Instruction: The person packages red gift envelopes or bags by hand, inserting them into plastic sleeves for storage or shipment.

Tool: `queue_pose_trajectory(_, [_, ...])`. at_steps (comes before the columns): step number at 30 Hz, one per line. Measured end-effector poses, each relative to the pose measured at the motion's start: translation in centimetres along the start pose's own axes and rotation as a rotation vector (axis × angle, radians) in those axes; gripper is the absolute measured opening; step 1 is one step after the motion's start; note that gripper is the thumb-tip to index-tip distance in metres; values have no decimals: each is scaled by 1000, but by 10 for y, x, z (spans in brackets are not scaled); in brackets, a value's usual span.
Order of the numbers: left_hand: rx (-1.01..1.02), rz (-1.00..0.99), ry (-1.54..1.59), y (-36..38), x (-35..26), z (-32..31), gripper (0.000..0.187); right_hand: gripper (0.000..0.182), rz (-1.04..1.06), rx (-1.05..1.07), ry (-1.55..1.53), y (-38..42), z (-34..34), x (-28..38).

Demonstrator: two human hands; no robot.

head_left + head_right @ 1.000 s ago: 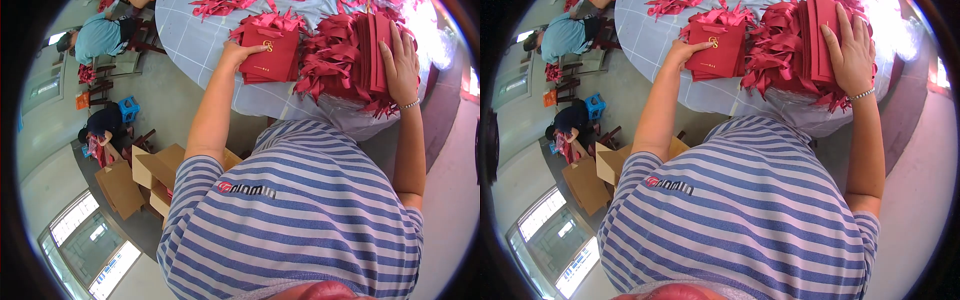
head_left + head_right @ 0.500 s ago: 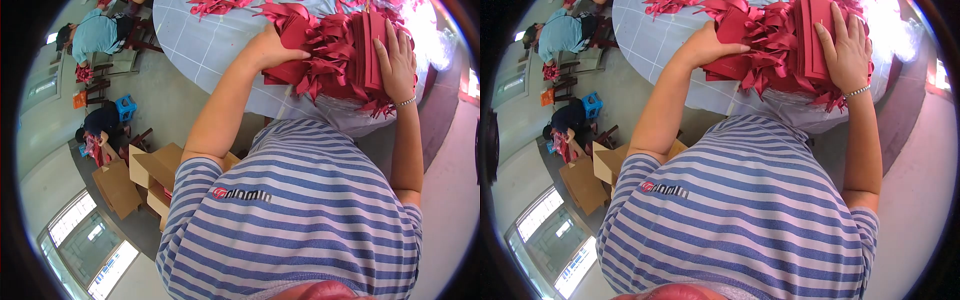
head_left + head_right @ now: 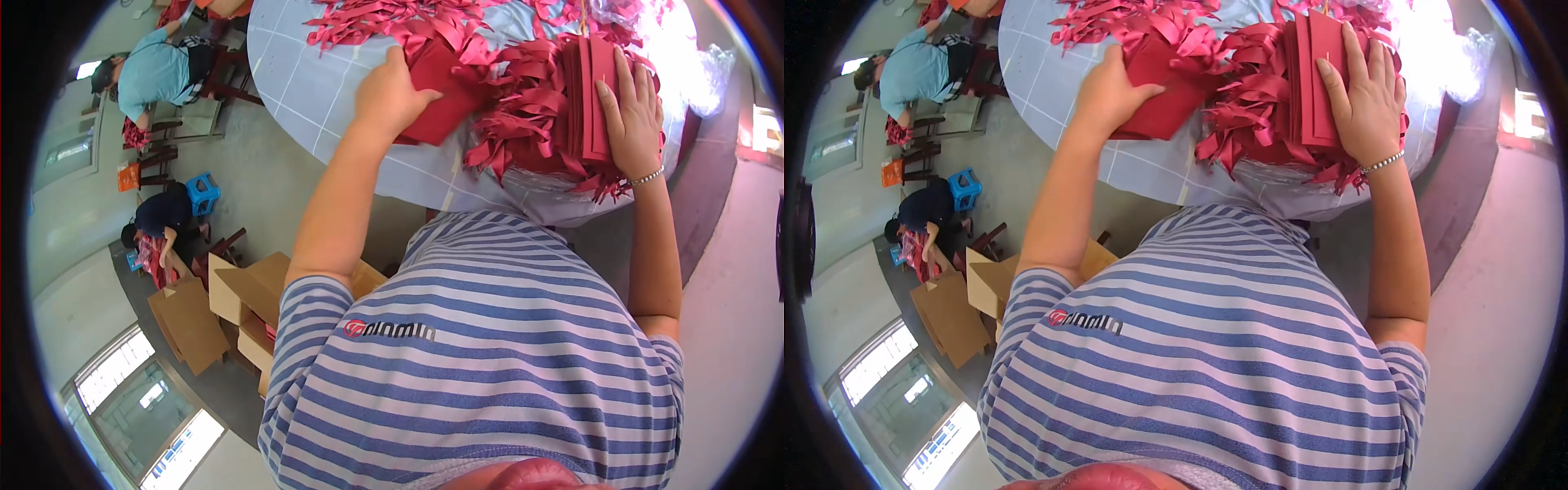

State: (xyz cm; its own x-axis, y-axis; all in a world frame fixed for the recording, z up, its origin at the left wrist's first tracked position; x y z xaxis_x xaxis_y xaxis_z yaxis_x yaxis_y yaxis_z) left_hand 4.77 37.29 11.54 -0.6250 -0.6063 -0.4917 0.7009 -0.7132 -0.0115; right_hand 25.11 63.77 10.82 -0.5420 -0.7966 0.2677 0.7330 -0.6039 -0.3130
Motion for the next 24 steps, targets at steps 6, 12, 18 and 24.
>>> queue_pose_trajectory(6, [103,-208,-623,14,15,-35,41,66,-4,-14,-10,0,-4,-3])
queue_pose_trajectory(12, [170,-69,-410,22,13,-35,71,65,-3,-26,-43,2,-1,-4])
queue_pose_trajectory(18, [112,60,-344,0,24,-20,87,65,4,-37,-39,1,0,-4])
queue_pose_trajectory(24, [73,52,-380,6,21,-35,82,65,-6,-13,-47,1,2,-4])
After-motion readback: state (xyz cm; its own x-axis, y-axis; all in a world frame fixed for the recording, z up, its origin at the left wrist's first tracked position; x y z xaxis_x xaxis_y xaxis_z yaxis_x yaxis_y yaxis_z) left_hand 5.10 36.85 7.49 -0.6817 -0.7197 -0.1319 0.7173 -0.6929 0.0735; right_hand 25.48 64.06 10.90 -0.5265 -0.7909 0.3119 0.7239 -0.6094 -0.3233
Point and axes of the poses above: each hand's wrist, its own y-axis away from the middle knuckle, its own z-axis out of the back of the hand, x = y × z, the point moved 1 cm from there along -y, towards the middle knuckle, and after that the axes turned 10 degrees about -z, right-handed, at the moved point
